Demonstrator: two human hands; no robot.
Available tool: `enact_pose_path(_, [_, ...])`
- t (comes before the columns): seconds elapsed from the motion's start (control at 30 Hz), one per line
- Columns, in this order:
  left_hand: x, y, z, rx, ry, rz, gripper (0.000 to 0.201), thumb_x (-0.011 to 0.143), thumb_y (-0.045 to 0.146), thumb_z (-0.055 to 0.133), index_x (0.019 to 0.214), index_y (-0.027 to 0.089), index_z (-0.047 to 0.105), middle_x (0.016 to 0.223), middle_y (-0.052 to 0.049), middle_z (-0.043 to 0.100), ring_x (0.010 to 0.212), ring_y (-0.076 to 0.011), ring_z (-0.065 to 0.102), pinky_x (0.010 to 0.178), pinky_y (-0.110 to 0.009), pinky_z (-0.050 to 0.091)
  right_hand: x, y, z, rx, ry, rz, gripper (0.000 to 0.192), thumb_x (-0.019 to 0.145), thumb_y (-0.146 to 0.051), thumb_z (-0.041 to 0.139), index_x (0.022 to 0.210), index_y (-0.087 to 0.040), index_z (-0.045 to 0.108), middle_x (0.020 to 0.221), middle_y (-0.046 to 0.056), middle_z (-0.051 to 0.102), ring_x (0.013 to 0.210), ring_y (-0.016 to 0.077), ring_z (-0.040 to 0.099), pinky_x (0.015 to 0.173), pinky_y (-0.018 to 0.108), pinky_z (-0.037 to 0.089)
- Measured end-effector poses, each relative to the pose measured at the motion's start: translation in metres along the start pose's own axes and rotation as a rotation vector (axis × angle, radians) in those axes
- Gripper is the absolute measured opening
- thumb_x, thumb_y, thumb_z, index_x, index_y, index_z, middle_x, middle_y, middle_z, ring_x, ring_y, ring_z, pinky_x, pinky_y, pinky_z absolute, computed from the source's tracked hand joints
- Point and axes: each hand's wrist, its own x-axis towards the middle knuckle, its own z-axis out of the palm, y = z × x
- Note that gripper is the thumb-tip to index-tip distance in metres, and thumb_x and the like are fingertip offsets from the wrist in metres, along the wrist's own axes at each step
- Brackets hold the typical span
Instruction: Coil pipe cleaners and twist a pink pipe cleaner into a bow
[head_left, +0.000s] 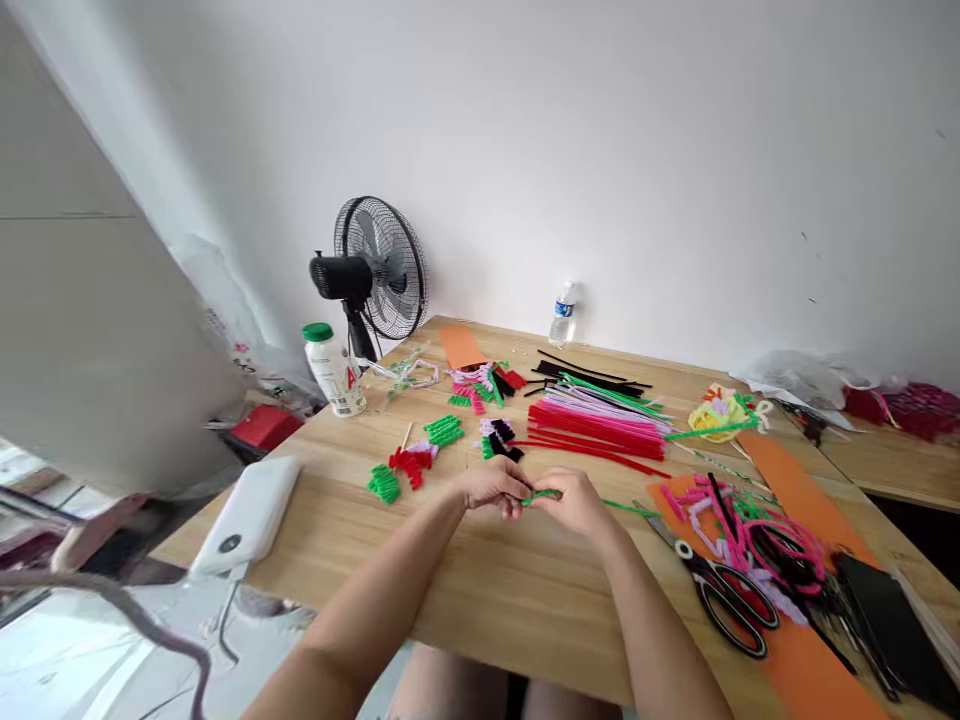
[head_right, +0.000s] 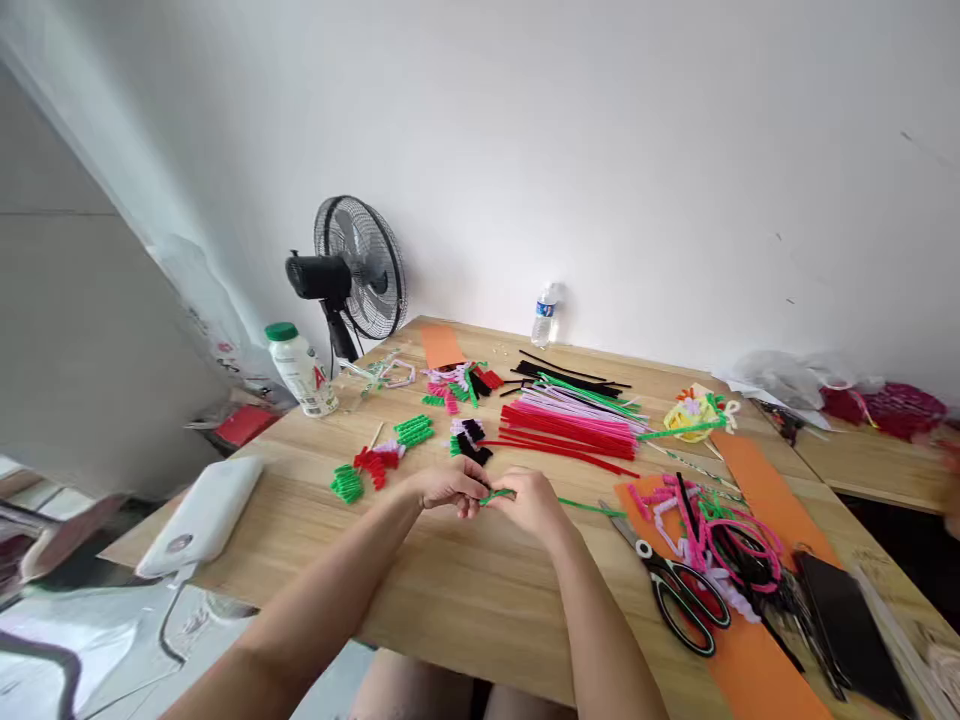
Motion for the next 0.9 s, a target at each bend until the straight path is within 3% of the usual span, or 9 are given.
enact_pose_path(0.2, [-0.002,-0.003,-0.001,0.061,-0.034,-0.020,0.022,0.057,0.026,0.072,0.071,0.009,0.067,0.052,-0.004,0.062,0.046,-0.0129,0.057,0.044,-0.022,0.044,0.002,0.002,0.006,-0.101,-0.019,0.073,0.003,0.069,-0.022,0.074,0.068,-0.021,0.071,0.067,0.001,0.067,0.062,0.0147,0.060,0.058,0.023,0.042])
enact_pose_path(0.33, [-0.004,0.000,-0.005,0.151,0.066,0.010,0.024,0.060,0.032,0.071,0.070,0.010,0.066,0.054,-0.005,0.062,0.048,-0.0144,0.058,0.047,-0.025,0.044,0.003,-0.004,0.005,-0.206,-0.010,0.120,0.006,0.068,-0.019,0.074,0.065,-0.022,0.070,0.067,0.000,0.068,0.062,0.0151,0.060,0.059,0.024,0.042])
enact_pose_path(0.5, [0.001,0.000,-0.022,0.440,0.520,0.305,0.025,0.066,0.036,0.065,0.078,0.014,0.070,0.071,-0.005,0.066,0.067,-0.0180,0.060,0.063,-0.028,0.045,0.003,-0.007,0.003,-0.337,0.018,0.143,0.008,0.068,-0.015,0.073,0.068,-0.022,0.068,0.073,0.001,0.069,0.070,0.0171,0.062,0.061,0.025,0.041])
enact_pose_path(0.63, [0.007,-0.001,-0.025,0.705,1.030,0.596,0.023,0.068,0.027,0.064,0.089,0.019,0.070,0.098,-0.008,0.063,0.095,-0.0244,0.054,0.086,-0.037,0.040,0.003,-0.004,0.003,-0.388,0.023,0.135,0.010,0.069,-0.013,0.072,0.068,-0.022,0.068,0.073,0.001,0.069,0.071,0.0177,0.062,0.061,0.025,0.042])
enact_pose_path(0.7, [0.007,0.000,-0.019,0.671,1.145,0.682,0.020,0.073,0.027,0.059,0.088,0.019,0.069,0.097,-0.008,0.062,0.094,-0.0232,0.054,0.086,-0.036,0.040,0.003,-0.002,0.003,-0.407,0.050,0.118,0.010,0.070,-0.012,0.071,0.068,-0.021,0.067,0.072,0.001,0.068,0.071,0.0179,0.061,0.061,0.026,0.042])
enact_pose_path(0.73, [0.007,0.000,-0.014,0.617,1.091,0.681,0.019,0.075,0.029,0.056,0.086,0.018,0.069,0.092,-0.008,0.062,0.088,-0.0214,0.056,0.081,-0.033,0.042,0.003,-0.001,0.003,-0.414,0.068,0.103,0.010,0.070,-0.011,0.070,0.068,-0.021,0.067,0.071,0.002,0.068,0.071,0.0180,0.061,0.061,0.026,0.042])
enact_pose_path(0.83, [0.007,-0.001,0.003,0.470,0.671,0.521,0.025,0.077,0.035,0.054,0.074,0.014,0.067,0.070,-0.004,0.061,0.065,-0.0151,0.054,0.060,-0.025,0.040,0.003,0.001,0.002,-0.408,0.124,0.037,0.010,0.073,-0.012,0.067,0.069,-0.021,0.067,0.070,0.002,0.067,0.071,0.0180,0.060,0.063,0.026,0.043])
enact_pose_path(0.9, [0.007,-0.003,0.012,0.418,0.471,0.403,0.027,0.074,0.037,0.057,0.068,0.012,0.066,0.061,-0.002,0.057,0.057,-0.0121,0.049,0.053,-0.023,0.036,0.003,0.002,0.000,-0.396,0.154,-0.003,0.011,0.075,-0.011,0.065,0.071,-0.022,0.067,0.071,0.002,0.067,0.072,0.0180,0.059,0.064,0.026,0.043])
